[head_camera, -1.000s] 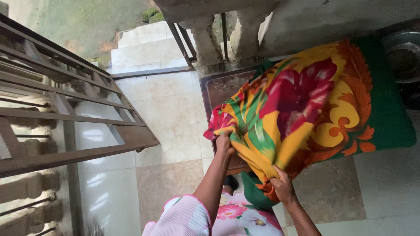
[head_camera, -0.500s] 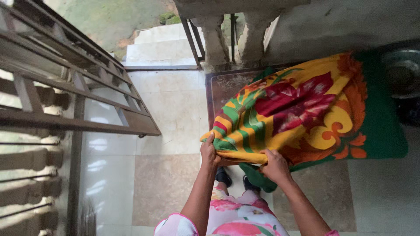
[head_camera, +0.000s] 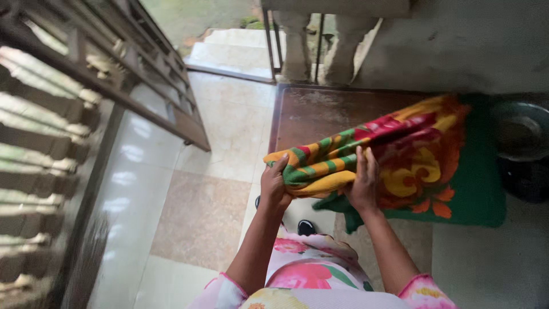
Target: The person moves a teapot and a glass between a stool and a table, then folds a small patterned cloth and a larger floral fabric.
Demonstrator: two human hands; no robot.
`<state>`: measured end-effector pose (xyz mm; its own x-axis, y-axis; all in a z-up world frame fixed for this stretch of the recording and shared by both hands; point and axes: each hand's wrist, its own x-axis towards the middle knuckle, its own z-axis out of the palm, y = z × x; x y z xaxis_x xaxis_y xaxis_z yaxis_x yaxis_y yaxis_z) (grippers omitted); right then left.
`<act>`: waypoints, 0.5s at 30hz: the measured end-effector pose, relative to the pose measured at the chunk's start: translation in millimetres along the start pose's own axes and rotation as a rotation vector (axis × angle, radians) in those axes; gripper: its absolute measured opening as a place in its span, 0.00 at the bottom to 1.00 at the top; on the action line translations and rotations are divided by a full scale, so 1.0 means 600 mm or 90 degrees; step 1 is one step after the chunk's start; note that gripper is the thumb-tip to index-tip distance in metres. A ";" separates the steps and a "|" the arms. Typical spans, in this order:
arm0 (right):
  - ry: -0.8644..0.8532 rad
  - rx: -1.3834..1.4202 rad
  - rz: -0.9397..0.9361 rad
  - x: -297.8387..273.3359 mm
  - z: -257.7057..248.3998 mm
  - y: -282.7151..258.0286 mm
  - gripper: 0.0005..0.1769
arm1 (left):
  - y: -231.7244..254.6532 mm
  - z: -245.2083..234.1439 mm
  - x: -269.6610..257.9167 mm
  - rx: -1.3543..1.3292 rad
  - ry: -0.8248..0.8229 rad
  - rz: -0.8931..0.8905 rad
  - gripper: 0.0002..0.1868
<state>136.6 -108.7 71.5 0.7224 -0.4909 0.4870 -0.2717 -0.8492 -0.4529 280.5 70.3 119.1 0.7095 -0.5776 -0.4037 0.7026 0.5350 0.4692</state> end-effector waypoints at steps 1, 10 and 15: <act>-0.032 0.014 -0.005 0.006 0.003 -0.007 0.57 | 0.011 0.004 -0.024 -0.003 0.011 -0.006 0.18; -0.199 0.138 -0.054 -0.027 0.073 -0.092 0.18 | 0.062 -0.071 -0.196 -0.068 0.090 0.126 0.15; -0.166 0.245 -0.111 -0.033 0.047 -0.170 0.13 | 0.089 -0.112 -0.285 -0.095 0.106 0.206 0.15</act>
<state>168.0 -6.7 87.0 0.8849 -0.2403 0.3991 0.0865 -0.7570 -0.6477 200.5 239.1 160.0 0.8860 -0.2639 -0.3813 0.4332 0.7642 0.4778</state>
